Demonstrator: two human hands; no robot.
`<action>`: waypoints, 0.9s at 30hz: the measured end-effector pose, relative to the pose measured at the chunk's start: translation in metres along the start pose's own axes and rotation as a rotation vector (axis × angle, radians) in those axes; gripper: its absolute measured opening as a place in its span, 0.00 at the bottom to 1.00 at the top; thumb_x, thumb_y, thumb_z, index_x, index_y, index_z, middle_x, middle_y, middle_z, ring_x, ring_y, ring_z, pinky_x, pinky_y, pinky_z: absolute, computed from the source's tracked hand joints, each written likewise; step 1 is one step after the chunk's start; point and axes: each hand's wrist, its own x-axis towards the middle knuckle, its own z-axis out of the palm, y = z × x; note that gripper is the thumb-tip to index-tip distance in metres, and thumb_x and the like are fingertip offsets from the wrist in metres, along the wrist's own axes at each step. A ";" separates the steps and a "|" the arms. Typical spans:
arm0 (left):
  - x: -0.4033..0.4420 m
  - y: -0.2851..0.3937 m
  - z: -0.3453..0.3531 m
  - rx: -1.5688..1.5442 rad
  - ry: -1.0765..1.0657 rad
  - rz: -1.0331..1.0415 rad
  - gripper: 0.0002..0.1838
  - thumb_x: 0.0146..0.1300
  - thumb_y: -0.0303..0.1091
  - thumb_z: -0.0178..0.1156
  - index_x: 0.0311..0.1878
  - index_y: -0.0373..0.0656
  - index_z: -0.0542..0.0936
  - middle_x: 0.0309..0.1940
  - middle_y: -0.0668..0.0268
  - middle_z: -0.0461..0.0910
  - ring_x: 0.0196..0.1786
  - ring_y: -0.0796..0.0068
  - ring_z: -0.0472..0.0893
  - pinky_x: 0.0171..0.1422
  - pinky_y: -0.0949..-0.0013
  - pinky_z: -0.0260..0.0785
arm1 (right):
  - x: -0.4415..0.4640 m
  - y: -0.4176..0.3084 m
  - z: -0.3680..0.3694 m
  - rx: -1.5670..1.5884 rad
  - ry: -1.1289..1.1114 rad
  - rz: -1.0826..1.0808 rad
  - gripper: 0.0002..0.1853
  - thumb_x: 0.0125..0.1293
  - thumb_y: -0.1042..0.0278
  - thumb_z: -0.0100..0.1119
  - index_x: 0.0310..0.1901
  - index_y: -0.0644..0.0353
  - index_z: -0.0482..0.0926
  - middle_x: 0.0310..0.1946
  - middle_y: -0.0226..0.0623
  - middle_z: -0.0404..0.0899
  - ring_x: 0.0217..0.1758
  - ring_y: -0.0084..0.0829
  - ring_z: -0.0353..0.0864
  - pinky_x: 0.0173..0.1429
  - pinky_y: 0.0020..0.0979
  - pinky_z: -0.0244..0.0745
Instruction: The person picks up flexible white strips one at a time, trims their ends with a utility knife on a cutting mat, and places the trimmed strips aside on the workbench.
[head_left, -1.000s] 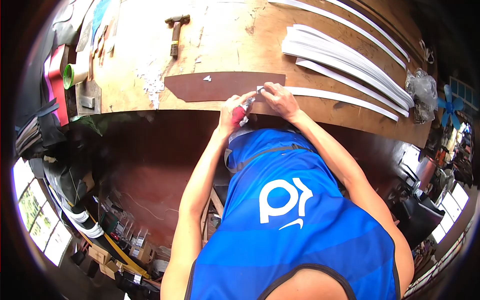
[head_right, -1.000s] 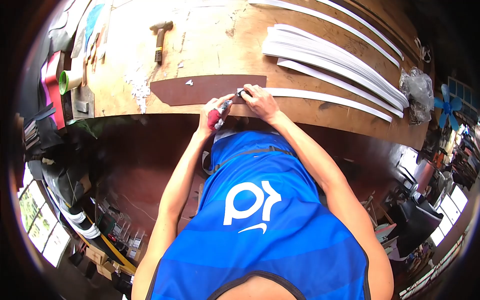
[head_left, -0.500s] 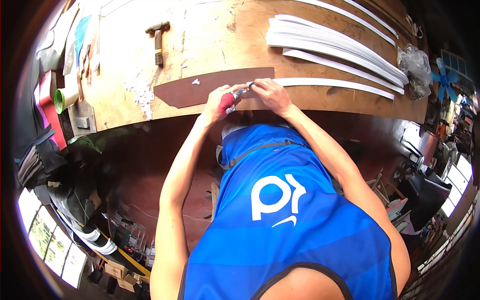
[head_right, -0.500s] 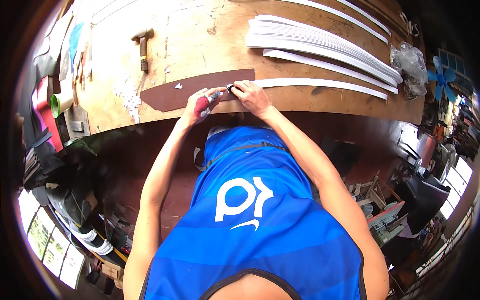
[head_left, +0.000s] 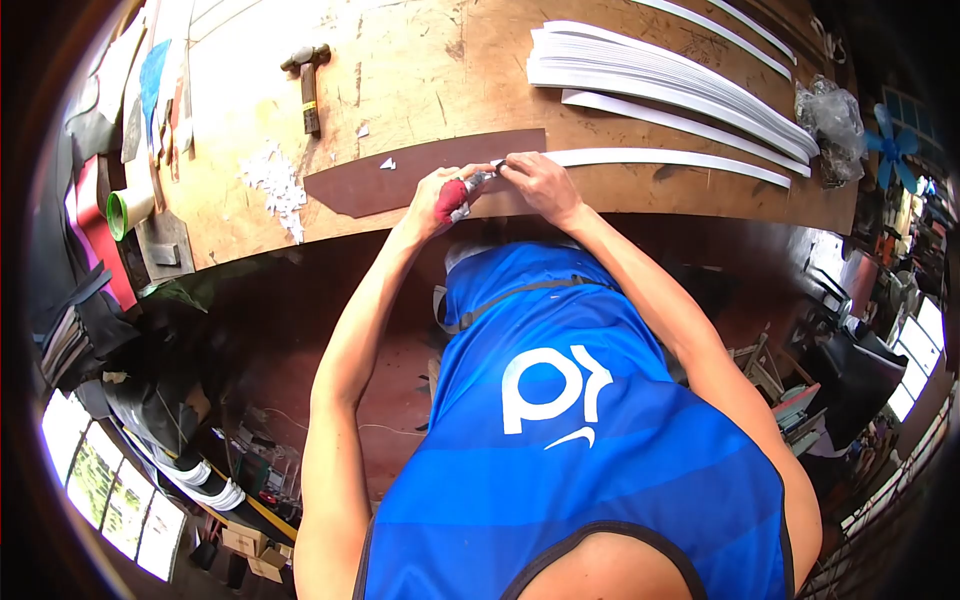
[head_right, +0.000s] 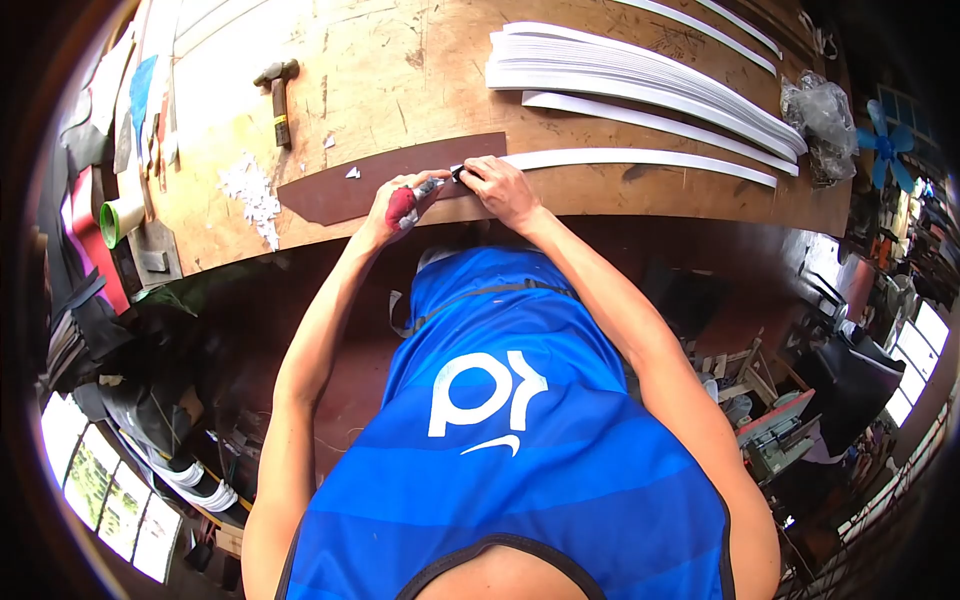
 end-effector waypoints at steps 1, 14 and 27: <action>0.001 0.000 0.001 -0.018 -0.008 -0.023 0.20 0.63 0.31 0.64 0.60 0.50 0.79 0.39 0.60 0.86 0.39 0.59 0.84 0.50 0.60 0.75 | 0.000 0.000 0.000 -0.003 0.004 -0.001 0.13 0.60 0.71 0.56 0.46 0.58 0.81 0.49 0.38 0.80 0.53 0.36 0.80 0.57 0.35 0.78; -0.005 -0.008 0.010 0.202 0.068 0.130 0.18 0.65 0.32 0.64 0.58 0.51 0.80 0.37 0.65 0.86 0.36 0.66 0.83 0.47 0.64 0.70 | 0.002 -0.002 -0.004 -0.015 0.003 0.009 0.13 0.59 0.70 0.57 0.46 0.57 0.81 0.47 0.35 0.80 0.52 0.36 0.80 0.55 0.34 0.78; -0.011 -0.009 0.010 0.195 0.047 0.123 0.26 0.57 0.32 0.64 0.61 0.51 0.79 0.36 0.66 0.84 0.35 0.66 0.79 0.46 0.61 0.68 | 0.005 -0.003 -0.006 0.002 0.009 0.008 0.11 0.60 0.70 0.59 0.44 0.56 0.83 0.46 0.34 0.81 0.50 0.35 0.81 0.53 0.35 0.79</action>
